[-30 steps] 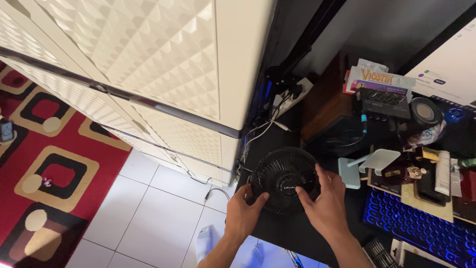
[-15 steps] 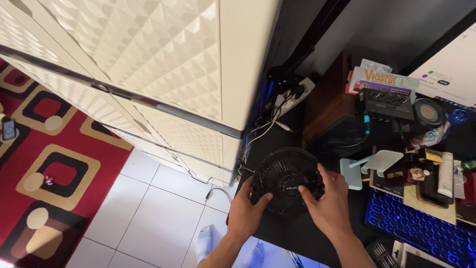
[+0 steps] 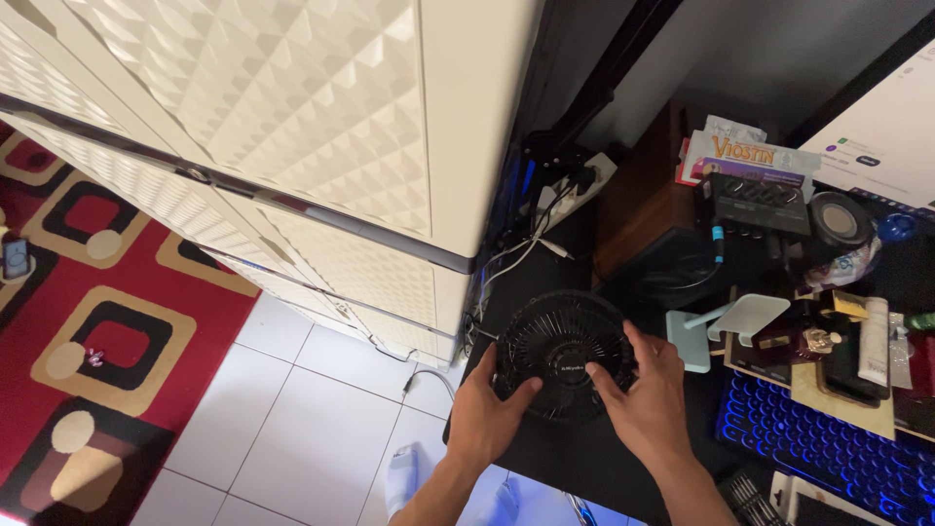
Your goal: The person assembles a small black desk fan on a desk. They place the fan blades into the front grille, align the rear grille, and use a screwdriver to fasten screws around the perimeter to secure the assembly.
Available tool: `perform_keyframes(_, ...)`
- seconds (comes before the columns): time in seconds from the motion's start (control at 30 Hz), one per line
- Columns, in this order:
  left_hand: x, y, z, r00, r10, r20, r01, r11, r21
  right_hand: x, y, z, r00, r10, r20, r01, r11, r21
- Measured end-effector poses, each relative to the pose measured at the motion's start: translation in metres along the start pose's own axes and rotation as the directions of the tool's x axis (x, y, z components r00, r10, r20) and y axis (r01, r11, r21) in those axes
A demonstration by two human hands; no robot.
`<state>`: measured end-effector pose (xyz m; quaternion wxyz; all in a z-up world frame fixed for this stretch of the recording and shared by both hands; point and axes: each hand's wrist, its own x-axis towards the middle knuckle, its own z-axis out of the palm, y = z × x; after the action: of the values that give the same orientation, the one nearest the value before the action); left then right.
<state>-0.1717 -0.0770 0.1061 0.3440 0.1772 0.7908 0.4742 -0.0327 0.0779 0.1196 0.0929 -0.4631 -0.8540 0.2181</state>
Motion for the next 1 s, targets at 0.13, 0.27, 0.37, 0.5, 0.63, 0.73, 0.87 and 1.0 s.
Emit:
perform_keyframes(0.13,-0.001,0.002,0.001,0.999,0.031,-0.037,-0.032,0.999,-0.019,-0.001,-0.001,-0.001,1.0,0.024,0.012,-0.024,1.0,-0.003)
perform_keyframes(0.27,-0.002,0.006,0.001,0.998,-0.053,-0.022,0.052,0.998,-0.019,-0.001,-0.002,-0.002,0.993,0.091,0.072,-0.091,0.996,-0.01)
perform_keyframes(0.37,-0.003,0.009,0.001,0.998,-0.061,-0.028,0.061,0.998,-0.023,-0.002,-0.003,-0.003,1.0,0.015,0.011,-0.015,1.0,0.006)
perform_keyframes(0.5,-0.003,0.012,0.002,0.997,-0.07,-0.031,0.07,0.998,-0.007,-0.002,-0.007,-0.004,0.999,0.032,0.016,-0.032,0.999,-0.011)
perform_keyframes(0.63,-0.002,0.014,0.002,0.996,-0.071,-0.051,0.072,0.997,0.02,-0.001,-0.009,-0.006,0.999,0.039,0.03,-0.039,0.999,0.0)
perform_keyframes(0.73,-0.003,0.015,0.003,0.991,-0.13,-0.02,0.129,0.991,-0.033,-0.012,0.0,0.0,0.974,-0.086,-0.211,0.113,0.986,0.121)
perform_keyframes(0.87,-0.003,0.015,0.005,0.994,-0.093,-0.062,0.092,0.996,-0.02,-0.078,0.013,0.059,0.894,0.228,-0.386,0.043,0.814,0.58)
perform_keyframes(1.0,-0.004,0.015,0.007,0.995,-0.063,-0.078,0.059,0.997,-0.054,-0.122,0.023,0.151,0.997,-0.002,0.075,-0.048,0.75,0.659)
